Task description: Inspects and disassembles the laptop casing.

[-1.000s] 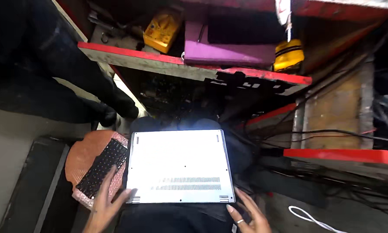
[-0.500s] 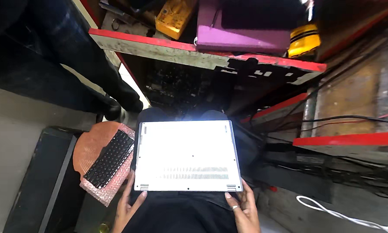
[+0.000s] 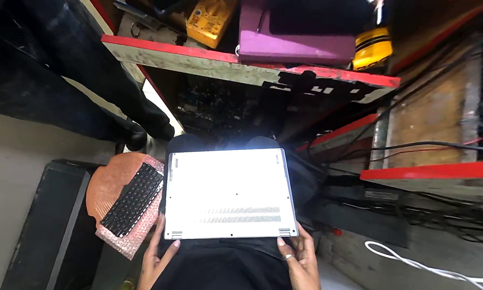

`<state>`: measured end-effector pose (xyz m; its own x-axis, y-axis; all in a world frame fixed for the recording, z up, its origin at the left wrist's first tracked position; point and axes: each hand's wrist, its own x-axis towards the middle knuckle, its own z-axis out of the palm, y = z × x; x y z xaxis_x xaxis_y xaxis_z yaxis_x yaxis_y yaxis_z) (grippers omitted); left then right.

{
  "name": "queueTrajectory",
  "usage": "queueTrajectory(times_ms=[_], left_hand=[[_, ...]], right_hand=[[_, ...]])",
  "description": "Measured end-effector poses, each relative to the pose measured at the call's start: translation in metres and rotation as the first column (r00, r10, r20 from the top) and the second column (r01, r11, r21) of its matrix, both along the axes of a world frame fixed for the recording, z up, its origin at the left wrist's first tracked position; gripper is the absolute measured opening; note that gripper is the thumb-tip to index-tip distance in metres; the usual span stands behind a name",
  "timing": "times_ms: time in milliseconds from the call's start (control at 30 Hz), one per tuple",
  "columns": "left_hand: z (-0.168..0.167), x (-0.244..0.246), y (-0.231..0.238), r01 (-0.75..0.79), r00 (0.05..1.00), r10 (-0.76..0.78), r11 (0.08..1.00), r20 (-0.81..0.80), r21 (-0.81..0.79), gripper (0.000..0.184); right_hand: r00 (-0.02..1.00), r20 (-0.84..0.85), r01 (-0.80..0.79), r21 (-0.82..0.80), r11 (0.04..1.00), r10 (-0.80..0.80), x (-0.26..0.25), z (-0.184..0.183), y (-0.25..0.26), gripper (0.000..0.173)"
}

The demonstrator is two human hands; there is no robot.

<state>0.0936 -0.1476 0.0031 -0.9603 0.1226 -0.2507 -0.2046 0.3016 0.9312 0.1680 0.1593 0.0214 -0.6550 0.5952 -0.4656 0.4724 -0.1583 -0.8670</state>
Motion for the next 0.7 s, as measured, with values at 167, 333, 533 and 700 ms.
queueTrajectory(times_ms=[167,333,533,700], left_hand=[[-0.002,0.0,-0.001,-0.008,1.0,0.008,1.0,-0.001,0.012,0.072],[0.002,0.0,0.003,-0.014,1.0,0.014,1.0,0.002,-0.004,0.073],[-0.001,0.001,0.003,-0.024,1.0,0.024,0.999,-0.015,-0.034,0.079],[-0.002,0.0,0.01,-0.049,0.998,0.049,0.999,-0.035,-0.019,0.077]], right_hand=[[0.999,0.003,0.036,0.026,0.999,-0.036,-0.001,-0.004,-0.004,0.069],[0.999,-0.013,0.042,0.046,0.998,-0.041,0.0,-0.008,-0.003,0.068],[1.0,-0.015,0.021,0.073,0.997,-0.02,0.001,-0.01,-0.001,0.069],[0.999,-0.006,-0.048,0.099,0.994,0.049,0.003,-0.009,0.012,0.067]])
